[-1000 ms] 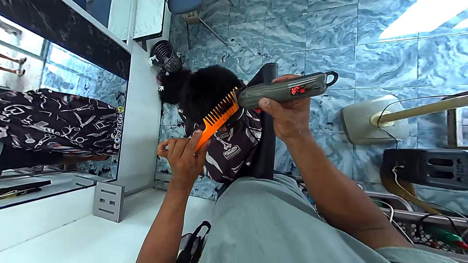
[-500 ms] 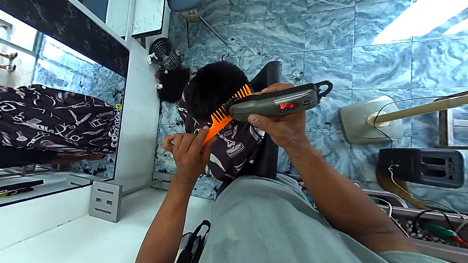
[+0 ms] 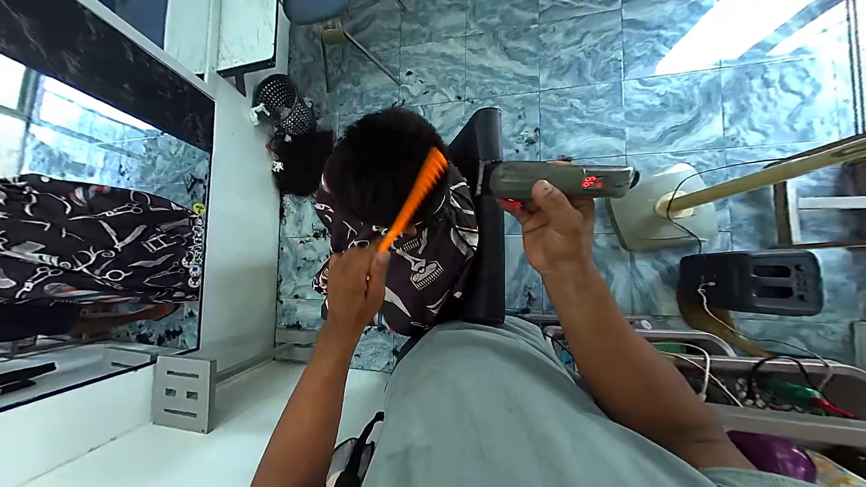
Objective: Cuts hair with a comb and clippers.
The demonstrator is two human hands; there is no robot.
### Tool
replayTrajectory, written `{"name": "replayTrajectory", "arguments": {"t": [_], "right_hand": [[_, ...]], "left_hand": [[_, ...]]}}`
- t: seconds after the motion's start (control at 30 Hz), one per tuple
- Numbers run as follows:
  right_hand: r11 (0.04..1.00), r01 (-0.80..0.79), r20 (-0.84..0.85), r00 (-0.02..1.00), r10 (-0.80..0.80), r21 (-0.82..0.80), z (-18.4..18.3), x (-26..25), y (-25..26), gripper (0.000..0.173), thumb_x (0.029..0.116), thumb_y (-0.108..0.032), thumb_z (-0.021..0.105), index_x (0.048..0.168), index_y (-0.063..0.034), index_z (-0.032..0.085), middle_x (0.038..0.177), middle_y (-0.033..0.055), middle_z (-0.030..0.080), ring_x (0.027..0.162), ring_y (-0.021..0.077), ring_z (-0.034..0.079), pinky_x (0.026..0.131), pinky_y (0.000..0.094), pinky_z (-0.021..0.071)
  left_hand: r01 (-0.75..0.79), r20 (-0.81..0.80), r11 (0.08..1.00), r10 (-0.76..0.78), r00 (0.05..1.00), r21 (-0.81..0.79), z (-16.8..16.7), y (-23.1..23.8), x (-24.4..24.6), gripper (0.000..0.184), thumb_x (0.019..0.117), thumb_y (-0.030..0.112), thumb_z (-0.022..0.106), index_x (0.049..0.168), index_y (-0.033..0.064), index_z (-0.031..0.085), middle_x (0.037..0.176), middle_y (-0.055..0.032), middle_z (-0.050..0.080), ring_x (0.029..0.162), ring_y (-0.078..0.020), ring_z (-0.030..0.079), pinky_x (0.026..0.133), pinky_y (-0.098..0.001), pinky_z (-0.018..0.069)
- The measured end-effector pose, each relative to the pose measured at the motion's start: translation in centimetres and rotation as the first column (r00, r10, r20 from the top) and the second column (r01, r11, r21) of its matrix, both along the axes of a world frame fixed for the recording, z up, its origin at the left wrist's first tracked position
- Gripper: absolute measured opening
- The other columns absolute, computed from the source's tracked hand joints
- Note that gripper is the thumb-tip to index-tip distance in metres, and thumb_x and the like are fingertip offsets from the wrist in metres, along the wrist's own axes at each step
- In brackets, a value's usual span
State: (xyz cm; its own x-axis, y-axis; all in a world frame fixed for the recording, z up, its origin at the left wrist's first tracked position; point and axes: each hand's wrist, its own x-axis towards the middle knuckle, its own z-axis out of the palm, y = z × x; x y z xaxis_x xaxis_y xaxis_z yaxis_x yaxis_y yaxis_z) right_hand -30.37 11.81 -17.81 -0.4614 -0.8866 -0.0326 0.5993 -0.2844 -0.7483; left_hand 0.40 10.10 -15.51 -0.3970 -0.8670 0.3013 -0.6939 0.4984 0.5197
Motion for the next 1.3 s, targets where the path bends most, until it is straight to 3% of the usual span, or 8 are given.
{"name": "replayTrajectory", "arguments": {"t": [0.07, 0.1, 0.27, 0.53, 0.8, 1.1, 1.2, 1.3], "right_hand": [[1.0, -0.011, 0.021, 1.0, 0.011, -0.023, -0.5, 0.4, -0.1, 0.035, 0.0921, -0.007, 0.072, 0.124, -0.0084, 0.057, 0.11, 0.0136, 0.071, 0.098, 0.0311, 0.073, 0.088, 0.0534, 0.062], [0.999, -0.02, 0.027, 0.999, 0.021, -0.04, -0.6, 0.7, -0.2, 0.037, 0.0906, -0.004, 0.073, 0.124, -0.0084, 0.058, 0.11, 0.0132, 0.071, 0.098, 0.0307, 0.073, 0.088, 0.0531, 0.0622], [0.988, -0.067, 0.003, 0.998, 0.068, -0.138, -1.2, 1.9, -1.0, 0.045, 0.0847, 0.0, 0.078, 0.124, -0.0091, 0.059, 0.11, 0.0109, 0.072, 0.098, 0.0273, 0.073, 0.086, 0.05, 0.0626], [0.972, -0.094, -0.027, 0.996, 0.09, -0.215, -1.2, 3.0, -1.7, 0.048, 0.0827, 0.002, 0.08, 0.125, -0.0085, 0.06, 0.111, 0.0104, 0.071, 0.099, 0.0256, 0.072, 0.086, 0.0493, 0.0625], [0.946, -0.153, -0.152, 0.982, 0.113, -0.286, 0.0, 4.4, -1.3, 0.049, 0.0823, 0.003, 0.081, 0.125, -0.0063, 0.058, 0.113, 0.0089, 0.068, 0.102, 0.0207, 0.07, 0.086, 0.0405, 0.0625], [0.919, -0.27, -0.439, 0.89, 0.124, -0.288, 1.0, 6.5, -0.2, 0.055, 0.0769, -0.001, 0.087, 0.124, -0.0016, 0.059, 0.124, 0.0154, 0.069, 0.115, 0.0283, 0.069, 0.101, 0.0461, 0.0589], [0.934, -0.25, -0.34, 0.927, 0.156, -0.255, -0.2, 5.5, 1.4, 0.054, 0.0816, -0.003, 0.084, 0.129, -0.006, 0.059, 0.128, 0.0141, 0.066, 0.117, 0.0273, 0.067, 0.098, 0.0454, 0.0586], [0.976, -0.109, -0.113, 0.99, 0.088, -0.189, -2.5, 3.8, 1.8, 0.052, 0.083, -0.007, 0.084, 0.129, -0.0157, 0.06, 0.118, 0.0067, 0.068, 0.105, 0.0239, 0.069, 0.089, 0.0491, 0.0616]], "left_hand": [[0.078, 0.209, 0.984, -0.044, 0.977, -0.158, -2.5, 0.5, 1.5, 0.038, 0.1054, 0.041, 0.054, 0.125, 0.0147, 0.073, 0.088, -0.0091, 0.067, 0.084, -0.027, 0.061, 0.084, -0.0506, 0.0453], [0.088, 0.253, 0.97, -0.029, 0.967, -0.225, -3.3, 0.9, 2.0, 0.039, 0.1027, 0.044, 0.059, 0.128, 0.0173, 0.072, 0.09, -0.008, 0.067, 0.086, -0.0266, 0.06, 0.089, -0.0507, 0.0419], [0.018, 0.197, 0.906, 0.073, 0.978, -0.424, -3.1, 0.3, 1.8, 0.032, 0.0967, 0.036, 0.071, 0.123, 0.0175, 0.074, 0.082, -0.005, 0.063, 0.083, -0.0233, 0.058, 0.092, -0.0483, 0.0387], [-0.005, 0.111, 0.844, 0.076, 0.991, -0.536, -1.2, -0.7, 1.3, 0.033, 0.0936, 0.031, 0.076, 0.122, 0.0152, 0.074, 0.082, -0.0052, 0.061, 0.083, -0.0217, 0.056, 0.094, -0.0455, 0.0368], [0.022, 0.112, 0.835, 0.048, 0.993, -0.55, -1.3, -0.9, 1.6, 0.031, 0.0942, 0.03, 0.075, 0.122, 0.0155, 0.075, 0.083, -0.0047, 0.062, 0.084, -0.0215, 0.055, 0.093, -0.045, 0.0362], [0.078, 0.139, 0.846, -0.004, 0.99, -0.527, -1.5, -1.5, 1.9, 0.032, 0.0949, 0.031, 0.074, 0.122, 0.0156, 0.075, 0.083, -0.0047, 0.063, 0.084, -0.0214, 0.056, 0.094, -0.0451, 0.0364], [0.244, 0.249, 0.908, -0.164, 0.955, -0.339, -3.1, -1.4, 2.8, 0.031, 0.0984, 0.038, 0.067, 0.12, 0.0178, 0.076, 0.081, -0.0044, 0.067, 0.081, -0.0224, 0.061, 0.098, -0.0516, 0.0391], [0.236, 0.232, 0.917, -0.165, 0.959, -0.322, -5.1, -1.0, 3.6, 0.028, 0.0983, 0.037, 0.068, 0.118, 0.0186, 0.076, 0.083, -0.0038, 0.069, 0.081, -0.0209, 0.063, 0.099, -0.0515, 0.0395]]}}
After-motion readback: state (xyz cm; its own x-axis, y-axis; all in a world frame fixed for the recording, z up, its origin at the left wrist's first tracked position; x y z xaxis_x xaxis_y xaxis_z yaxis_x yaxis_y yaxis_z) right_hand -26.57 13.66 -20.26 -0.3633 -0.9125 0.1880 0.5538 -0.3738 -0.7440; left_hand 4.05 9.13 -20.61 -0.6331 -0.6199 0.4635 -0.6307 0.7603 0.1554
